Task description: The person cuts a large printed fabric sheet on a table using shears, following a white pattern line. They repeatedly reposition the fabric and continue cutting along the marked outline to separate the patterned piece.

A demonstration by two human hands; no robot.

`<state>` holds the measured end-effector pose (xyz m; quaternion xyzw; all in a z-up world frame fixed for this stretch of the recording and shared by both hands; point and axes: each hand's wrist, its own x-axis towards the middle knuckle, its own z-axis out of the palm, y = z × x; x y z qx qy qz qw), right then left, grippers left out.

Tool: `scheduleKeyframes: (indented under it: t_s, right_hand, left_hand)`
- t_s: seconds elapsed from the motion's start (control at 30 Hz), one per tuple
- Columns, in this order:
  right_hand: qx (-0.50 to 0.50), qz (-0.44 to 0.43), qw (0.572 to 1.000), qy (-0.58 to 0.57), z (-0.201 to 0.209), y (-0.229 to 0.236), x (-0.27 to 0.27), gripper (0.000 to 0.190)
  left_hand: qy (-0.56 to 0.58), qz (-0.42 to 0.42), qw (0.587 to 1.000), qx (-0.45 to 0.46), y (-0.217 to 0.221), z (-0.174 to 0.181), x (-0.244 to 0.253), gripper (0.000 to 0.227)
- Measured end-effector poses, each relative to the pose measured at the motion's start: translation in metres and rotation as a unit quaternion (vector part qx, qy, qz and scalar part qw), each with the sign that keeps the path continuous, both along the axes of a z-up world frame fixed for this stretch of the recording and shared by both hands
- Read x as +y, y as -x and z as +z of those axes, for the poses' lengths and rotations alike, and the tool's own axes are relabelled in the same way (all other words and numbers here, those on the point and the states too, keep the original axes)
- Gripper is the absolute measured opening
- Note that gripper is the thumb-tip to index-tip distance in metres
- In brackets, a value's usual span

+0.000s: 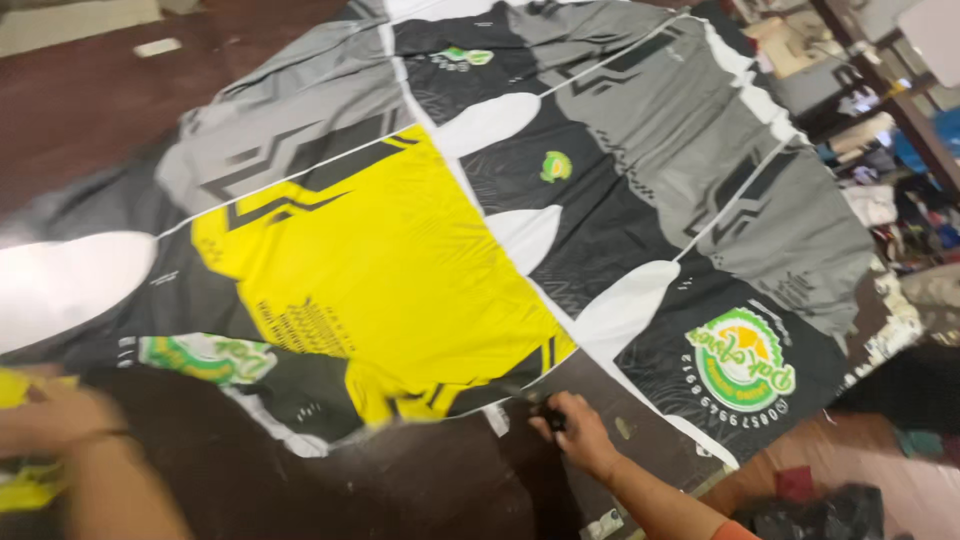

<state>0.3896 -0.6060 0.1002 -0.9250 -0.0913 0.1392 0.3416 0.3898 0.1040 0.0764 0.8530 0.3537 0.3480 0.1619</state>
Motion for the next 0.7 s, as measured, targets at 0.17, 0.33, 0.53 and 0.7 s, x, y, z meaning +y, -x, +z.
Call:
scheduleKeyframes:
  t_s: [0.17, 0.33, 0.53, 0.7]
  right_hand:
    - [-0.014, -0.117, 0.993, 0.023, -0.003, -0.019, -0.07, 0.031]
    - [0.053, -0.351, 0.901, 0.25, -0.017, -0.011, -0.207, 0.033]
    - [0.055, -0.318, 0.913, 0.248, -0.06, 0.017, -0.276, 0.046]
    - [0.055, -0.281, 0.932, 0.223, -0.067, 0.05, -0.288, 0.041]
  left_hand:
    - [0.028, -0.009, 0.998, 0.046, 0.108, -0.022, -0.219, 0.061]
    - [0.08, 0.144, 0.964, 0.208, 0.168, -0.06, -0.295, 0.037]
    - [0.25, 0.099, 0.955, 0.126, 0.163, -0.134, -0.24, 0.021]
    - [0.562, 0.215, 0.773, -0.2, 0.141, -0.05, -0.265, 0.024]
